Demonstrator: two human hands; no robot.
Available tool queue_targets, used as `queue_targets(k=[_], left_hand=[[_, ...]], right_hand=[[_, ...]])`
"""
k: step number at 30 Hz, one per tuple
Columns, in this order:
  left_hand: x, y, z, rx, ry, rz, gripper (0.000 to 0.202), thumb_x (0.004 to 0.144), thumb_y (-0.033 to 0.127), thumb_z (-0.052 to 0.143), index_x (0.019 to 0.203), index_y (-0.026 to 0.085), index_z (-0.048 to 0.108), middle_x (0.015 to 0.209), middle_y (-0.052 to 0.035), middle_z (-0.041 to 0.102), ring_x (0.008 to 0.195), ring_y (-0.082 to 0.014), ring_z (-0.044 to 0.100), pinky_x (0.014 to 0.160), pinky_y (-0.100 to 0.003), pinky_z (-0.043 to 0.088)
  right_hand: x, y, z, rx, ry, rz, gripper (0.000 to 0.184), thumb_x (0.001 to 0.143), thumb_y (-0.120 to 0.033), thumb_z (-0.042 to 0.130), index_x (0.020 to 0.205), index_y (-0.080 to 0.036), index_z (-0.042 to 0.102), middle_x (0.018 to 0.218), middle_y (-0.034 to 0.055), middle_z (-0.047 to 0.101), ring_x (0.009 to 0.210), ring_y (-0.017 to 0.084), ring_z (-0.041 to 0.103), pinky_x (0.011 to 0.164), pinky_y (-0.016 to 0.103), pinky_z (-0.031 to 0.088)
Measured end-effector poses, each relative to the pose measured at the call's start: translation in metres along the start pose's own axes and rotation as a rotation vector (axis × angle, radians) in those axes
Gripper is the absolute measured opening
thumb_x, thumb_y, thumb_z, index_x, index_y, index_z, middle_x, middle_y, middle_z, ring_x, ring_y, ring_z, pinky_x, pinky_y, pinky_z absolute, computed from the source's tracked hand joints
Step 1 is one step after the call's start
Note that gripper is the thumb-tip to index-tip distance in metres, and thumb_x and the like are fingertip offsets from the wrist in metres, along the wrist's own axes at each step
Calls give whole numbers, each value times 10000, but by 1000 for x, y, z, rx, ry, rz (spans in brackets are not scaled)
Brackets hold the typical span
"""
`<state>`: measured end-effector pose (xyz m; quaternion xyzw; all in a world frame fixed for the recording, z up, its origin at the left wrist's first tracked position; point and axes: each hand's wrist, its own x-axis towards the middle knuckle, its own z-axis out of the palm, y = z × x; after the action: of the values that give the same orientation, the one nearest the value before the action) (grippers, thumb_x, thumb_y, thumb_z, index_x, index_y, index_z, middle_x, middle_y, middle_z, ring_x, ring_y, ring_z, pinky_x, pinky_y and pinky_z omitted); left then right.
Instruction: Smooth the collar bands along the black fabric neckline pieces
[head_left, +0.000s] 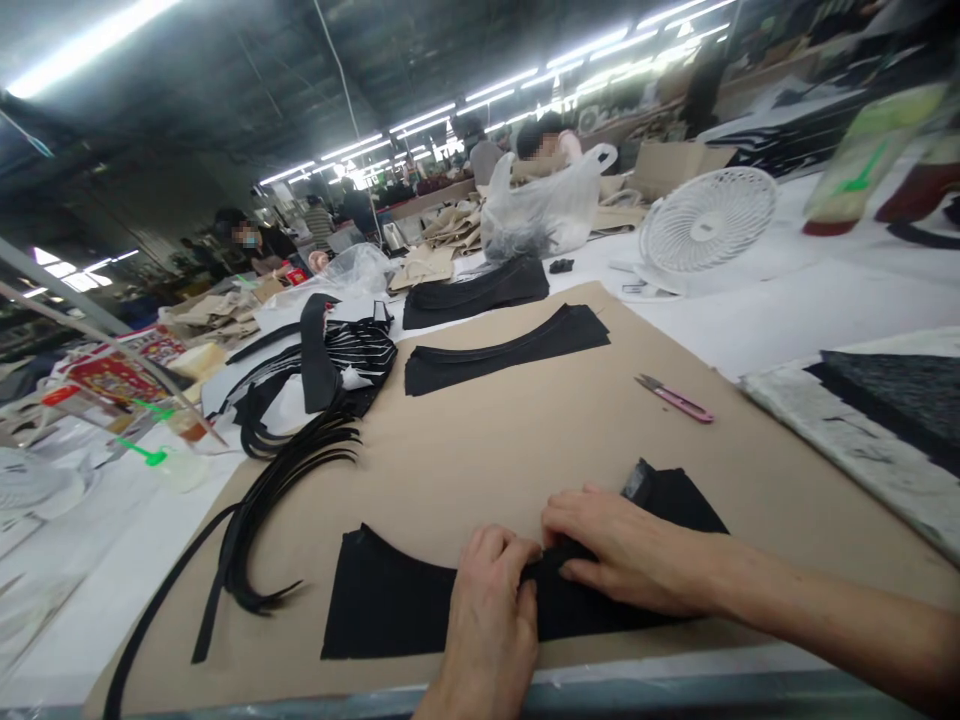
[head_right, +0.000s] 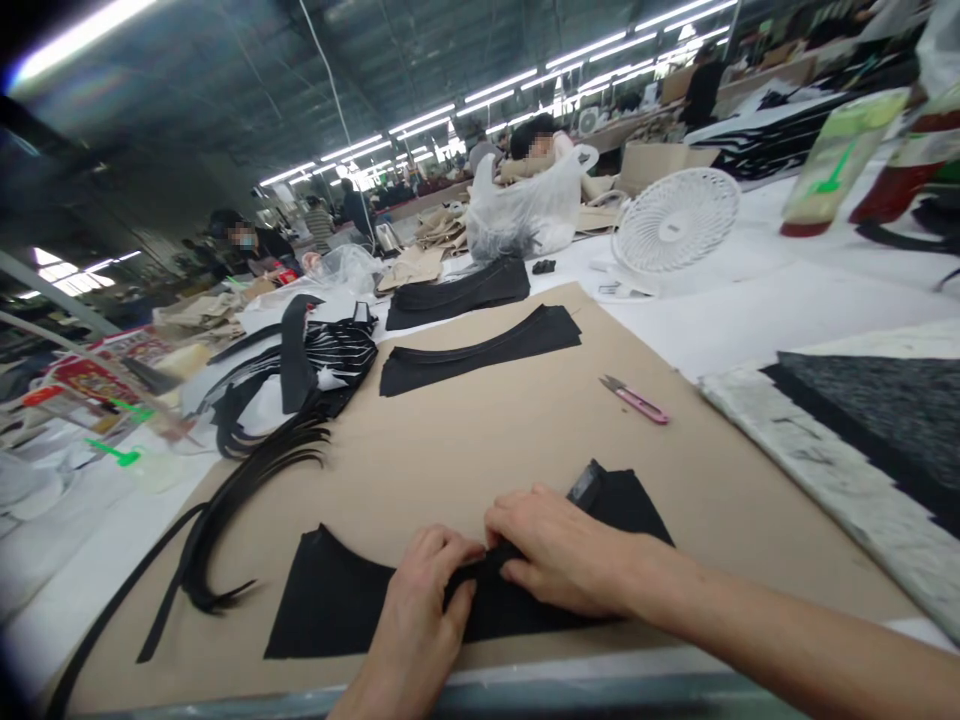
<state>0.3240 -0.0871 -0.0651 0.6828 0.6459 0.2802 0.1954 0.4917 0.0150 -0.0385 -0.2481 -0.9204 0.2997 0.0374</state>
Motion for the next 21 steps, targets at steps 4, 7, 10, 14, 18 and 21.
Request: queue_targets(k=[4, 7, 10, 14, 18, 21], left_hand=[[4, 1, 2, -42, -22, -25, 458, 672, -68, 456, 939, 244, 659, 907, -10, 624, 919, -199, 572, 819, -356, 488], [8, 2, 2, -49, -53, -54, 413, 680, -52, 476, 901, 239, 668, 905, -12, 635, 920, -204, 585, 826, -362, 491], [11, 3, 3, -16, -48, -43, 387, 685, -44, 476, 876, 229, 673, 881, -20, 638, 899, -207, 594, 810, -359, 499], [4, 3, 14, 83, 11, 38, 375, 771, -15, 426, 917, 229, 671, 835, -29, 619, 816, -191, 593, 734, -327, 510], [-17, -6, 40, 334, 285, 259, 409, 837, 7, 348, 1060, 170, 650, 864, -71, 650, 802, -204, 609, 701, -329, 505], [-34, -20, 52, 527, 426, 420, 472, 828, -13, 359, 1224, 111, 582, 1099, -104, 675, 1064, -226, 602, 891, -344, 481]], right_hand=[[2, 4, 1, 57, -11, 45, 197, 746, -92, 595, 915, -192, 616, 914, 25, 642, 890, 206, 583, 806, 322, 399], [4, 7, 2, 62, -11, 49, 187, 726, -75, 591, 866, -195, 620, 876, 14, 652, 862, 202, 591, 772, 307, 398], [3, 7, 1, 39, -2, 10, 170, 740, -55, 574, 829, -194, 619, 870, 9, 643, 855, 191, 588, 783, 306, 394], [-5, 10, 3, 0, 45, -81, 164, 812, -44, 545, 836, -190, 616, 888, 15, 615, 876, 178, 566, 814, 306, 395], [-13, 17, 12, -128, 102, -256, 174, 896, -65, 467, 859, -167, 603, 874, 42, 582, 844, 180, 520, 783, 310, 393], [-17, 21, 16, -244, 116, -352, 181, 923, -72, 438, 875, -151, 593, 873, 53, 569, 804, 185, 485, 747, 320, 379]])
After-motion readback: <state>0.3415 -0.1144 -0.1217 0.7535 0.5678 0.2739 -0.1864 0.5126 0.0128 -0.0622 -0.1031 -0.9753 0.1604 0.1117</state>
